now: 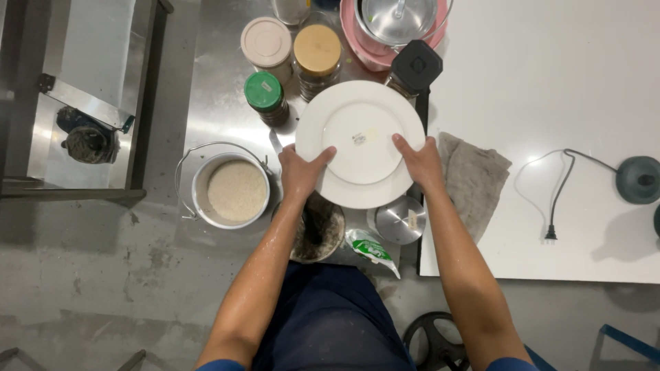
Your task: The person scoops rice from a large bowl into a small metal bucket using a plastic cup, then carries the bucket to a sink. They turn on the tap, rinse the rice by hand under running water, and drain the water repeatedly.
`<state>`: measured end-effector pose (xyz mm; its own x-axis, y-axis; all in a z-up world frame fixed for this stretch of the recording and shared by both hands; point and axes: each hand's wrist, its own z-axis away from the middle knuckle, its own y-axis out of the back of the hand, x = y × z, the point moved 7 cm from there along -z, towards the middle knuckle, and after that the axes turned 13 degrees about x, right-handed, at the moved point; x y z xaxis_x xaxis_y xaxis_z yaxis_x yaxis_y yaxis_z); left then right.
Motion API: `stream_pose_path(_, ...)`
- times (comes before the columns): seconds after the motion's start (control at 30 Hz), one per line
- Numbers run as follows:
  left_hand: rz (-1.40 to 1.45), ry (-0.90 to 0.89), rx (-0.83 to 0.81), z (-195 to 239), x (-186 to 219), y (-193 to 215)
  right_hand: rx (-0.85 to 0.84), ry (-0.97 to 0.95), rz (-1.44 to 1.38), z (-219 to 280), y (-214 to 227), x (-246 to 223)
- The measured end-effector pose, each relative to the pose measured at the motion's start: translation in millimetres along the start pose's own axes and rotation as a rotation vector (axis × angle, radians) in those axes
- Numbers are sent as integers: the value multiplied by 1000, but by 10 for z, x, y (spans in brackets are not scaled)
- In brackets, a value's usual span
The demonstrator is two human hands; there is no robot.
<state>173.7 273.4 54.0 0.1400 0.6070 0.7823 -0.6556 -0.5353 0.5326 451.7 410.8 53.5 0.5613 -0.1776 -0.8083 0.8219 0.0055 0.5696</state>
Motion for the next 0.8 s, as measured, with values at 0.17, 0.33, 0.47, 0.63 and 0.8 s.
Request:
stream_pose_path(0.17,0,-19,-21,-73,78,-60,-29,109,22,-23,3,-156)
stream_pose_path(0.33,60,-33,-28,-150,24,-112,-43,109,92,-52,-23,-140)
stream_pose_path(0.47,133,-61,-82,-315,-128,-261,28,48,25,-353,-159,356)
stream_pose_path(0.63,-48,-60,-125,-241,-196,-141,15,-59,-64,-545,-198,710)
stream_pose_path(0.8,5,-459,140,360,-147,867,192,211,201,17,424,18)
